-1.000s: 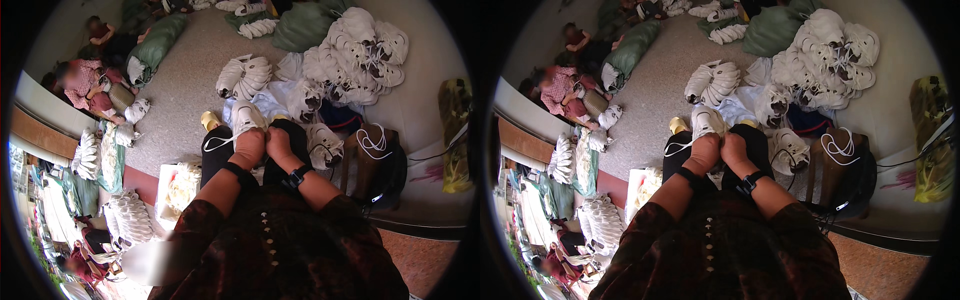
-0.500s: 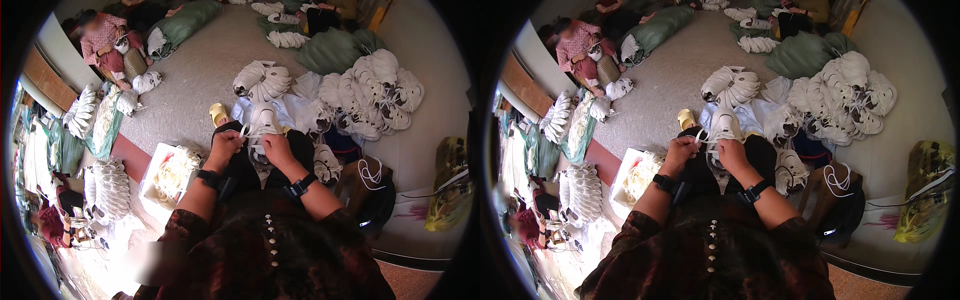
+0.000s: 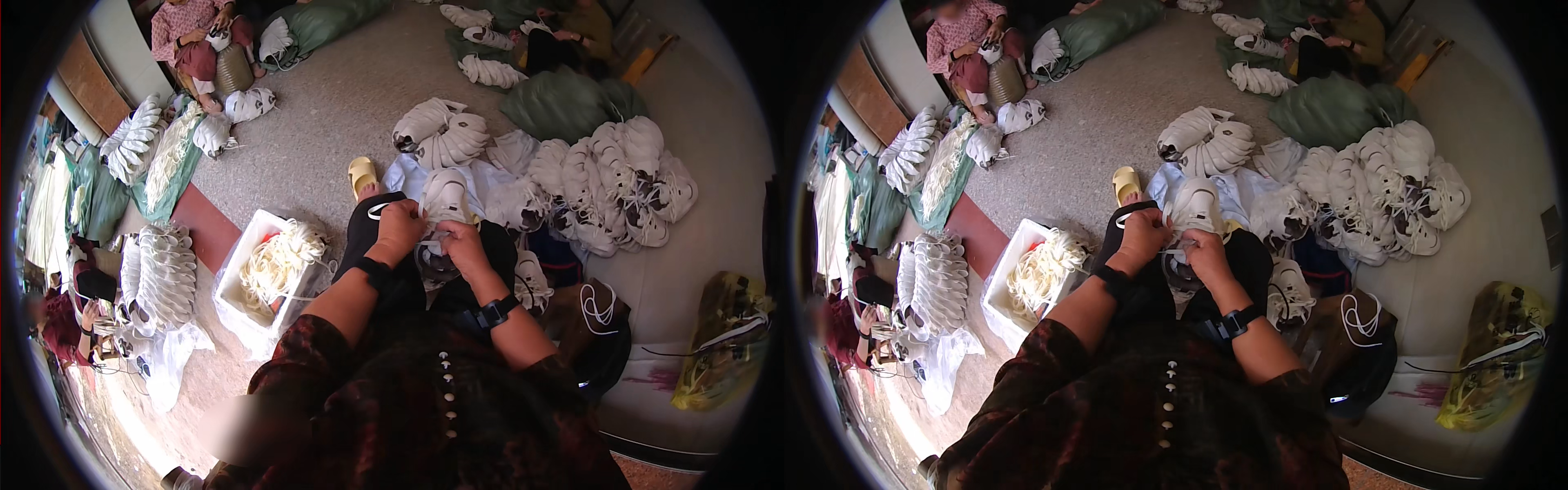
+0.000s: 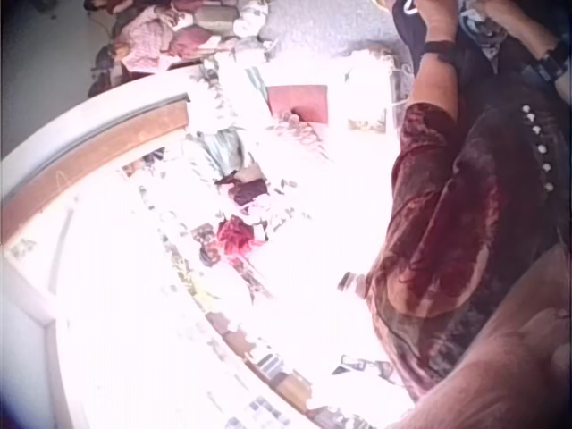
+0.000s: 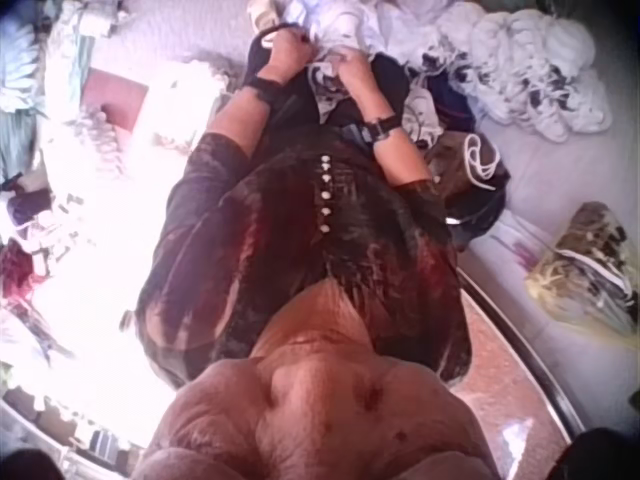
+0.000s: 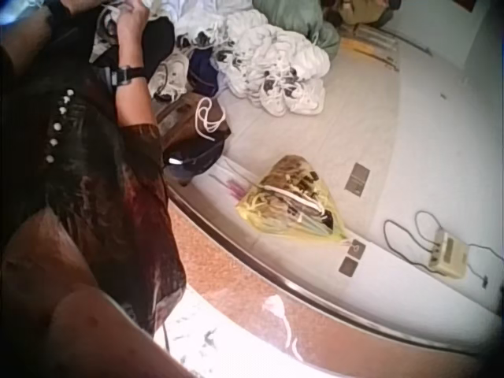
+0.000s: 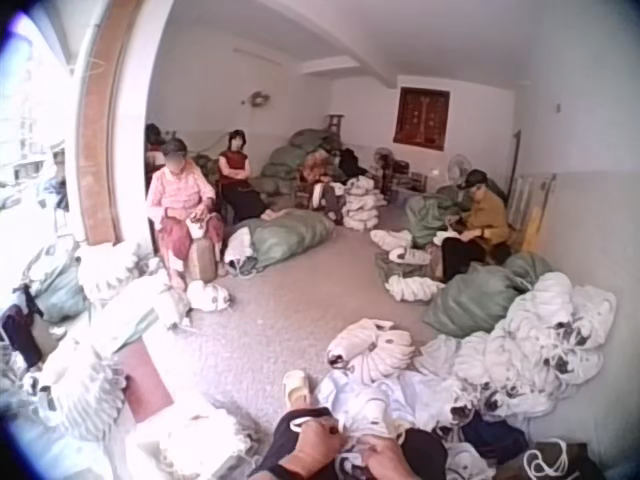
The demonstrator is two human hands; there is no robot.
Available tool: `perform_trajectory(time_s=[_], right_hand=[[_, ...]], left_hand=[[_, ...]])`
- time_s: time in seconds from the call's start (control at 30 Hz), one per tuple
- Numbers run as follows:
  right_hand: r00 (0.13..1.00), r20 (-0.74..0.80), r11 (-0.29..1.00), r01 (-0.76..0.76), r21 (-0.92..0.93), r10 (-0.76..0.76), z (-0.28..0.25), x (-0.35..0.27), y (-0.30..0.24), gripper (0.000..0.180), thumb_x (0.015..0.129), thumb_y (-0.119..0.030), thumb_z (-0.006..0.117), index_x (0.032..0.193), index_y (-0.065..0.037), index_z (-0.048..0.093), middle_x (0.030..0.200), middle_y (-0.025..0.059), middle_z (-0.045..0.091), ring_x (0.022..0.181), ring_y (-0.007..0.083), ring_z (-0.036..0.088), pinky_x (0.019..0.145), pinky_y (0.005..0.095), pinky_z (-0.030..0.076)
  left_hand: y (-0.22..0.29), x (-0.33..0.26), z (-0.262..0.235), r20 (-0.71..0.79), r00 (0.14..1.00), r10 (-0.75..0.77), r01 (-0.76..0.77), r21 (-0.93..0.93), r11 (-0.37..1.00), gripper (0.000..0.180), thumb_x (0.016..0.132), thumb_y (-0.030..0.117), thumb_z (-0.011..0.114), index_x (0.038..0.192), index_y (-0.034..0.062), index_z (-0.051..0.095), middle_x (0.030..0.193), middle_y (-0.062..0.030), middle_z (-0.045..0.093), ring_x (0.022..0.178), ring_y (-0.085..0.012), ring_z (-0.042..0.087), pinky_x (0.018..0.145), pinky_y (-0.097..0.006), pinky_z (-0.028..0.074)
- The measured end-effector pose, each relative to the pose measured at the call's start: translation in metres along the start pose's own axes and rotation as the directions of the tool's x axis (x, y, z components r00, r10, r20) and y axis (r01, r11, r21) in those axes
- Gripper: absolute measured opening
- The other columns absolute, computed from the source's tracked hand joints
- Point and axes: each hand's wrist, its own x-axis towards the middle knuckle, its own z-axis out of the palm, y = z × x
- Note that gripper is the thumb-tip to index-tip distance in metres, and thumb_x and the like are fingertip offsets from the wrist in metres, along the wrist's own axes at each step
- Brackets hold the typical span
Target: Lacing and assembling components for white sneakers in a manufacturing environment.
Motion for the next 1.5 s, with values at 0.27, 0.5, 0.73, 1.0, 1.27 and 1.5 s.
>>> perform_trajectory(time_s=[0.27,0.5,0.73,1.0,1.27,1.5], right_hand=[[0.989,0.048,0.962,-0.149,0.230,0.142,0.004,-0.002,-0.012,0.024,0.069,0.006,0.050,0.091,0.006,0.060,0.066,0.0048,0.054,0.055,0.0107,0.048,0.050,0.0219,0.037],[0.979,0.059,0.931,-0.204,0.304,0.195,0.005,-0.003,-0.018,0.026,0.071,0.006,0.048,0.095,0.007,0.059,0.062,0.0031,0.052,0.051,0.0107,0.046,0.047,0.0232,0.035],[0.998,-0.026,0.993,0.057,-0.107,-0.060,0.009,0.005,0.001,0.023,0.072,0.006,0.047,0.088,0.004,0.063,0.059,0.0015,0.052,0.052,0.0105,0.047,0.048,0.0248,0.038],[0.959,-0.136,0.810,0.128,-0.573,-0.248,0.021,0.008,-0.007,0.013,0.072,-0.005,0.054,0.081,-0.003,0.064,0.067,0.0164,0.060,0.063,0.0293,0.061,0.058,0.0392,0.046],[0.915,0.093,0.572,0.323,-0.754,-0.394,0.009,-0.002,-0.023,0.005,0.068,-0.006,0.057,0.070,-0.005,0.061,0.065,0.0164,0.060,0.065,0.0325,0.060,0.059,0.0413,0.048],[0.942,0.094,0.765,0.202,0.611,-0.323,-0.084,-0.061,-0.045,0.011,0.081,-0.008,0.060,0.072,-0.001,0.057,0.095,0.0095,0.061,0.079,0.0138,0.053,0.076,0.0274,0.042]], left_hand=[[0.024,-0.009,-0.002,-0.051,0.995,0.088,-0.077,0.182,0.980,0.011,0.069,0.013,0.063,0.070,0.0023,0.063,0.066,-0.0175,0.061,0.063,-0.0342,0.060,0.059,-0.040,0.048],[0.014,0.000,-0.004,0.018,0.995,0.093,-0.094,0.310,0.946,0.018,0.066,0.016,0.068,0.077,0.0025,0.064,0.066,-0.0168,0.061,0.063,-0.0326,0.061,0.058,-0.038,0.049],[0.020,-0.017,0.004,0.037,0.973,0.228,-0.218,0.471,0.855,0.012,0.070,0.014,0.063,0.074,0.0028,0.060,0.065,-0.0175,0.061,0.065,-0.0330,0.062,0.059,-0.040,0.049],[0.029,-0.026,0.000,0.080,0.977,0.198,-0.214,0.374,0.903,0.010,0.072,0.011,0.058,0.080,0.0042,0.060,0.070,-0.0214,0.060,0.070,-0.0368,0.060,0.062,-0.042,0.048],[0.021,-0.023,-0.007,0.071,0.993,0.092,-0.106,0.221,0.970,0.023,0.069,0.003,0.060,0.092,0.0009,0.060,0.081,-0.0134,0.066,0.078,-0.0275,0.065,0.070,-0.034,0.050],[0.026,-0.023,-0.010,0.079,0.990,0.115,-0.126,0.153,0.980,0.020,0.069,0.004,0.067,0.088,0.0012,0.059,0.070,-0.0070,0.061,0.065,-0.0179,0.061,0.061,-0.029,0.048]])
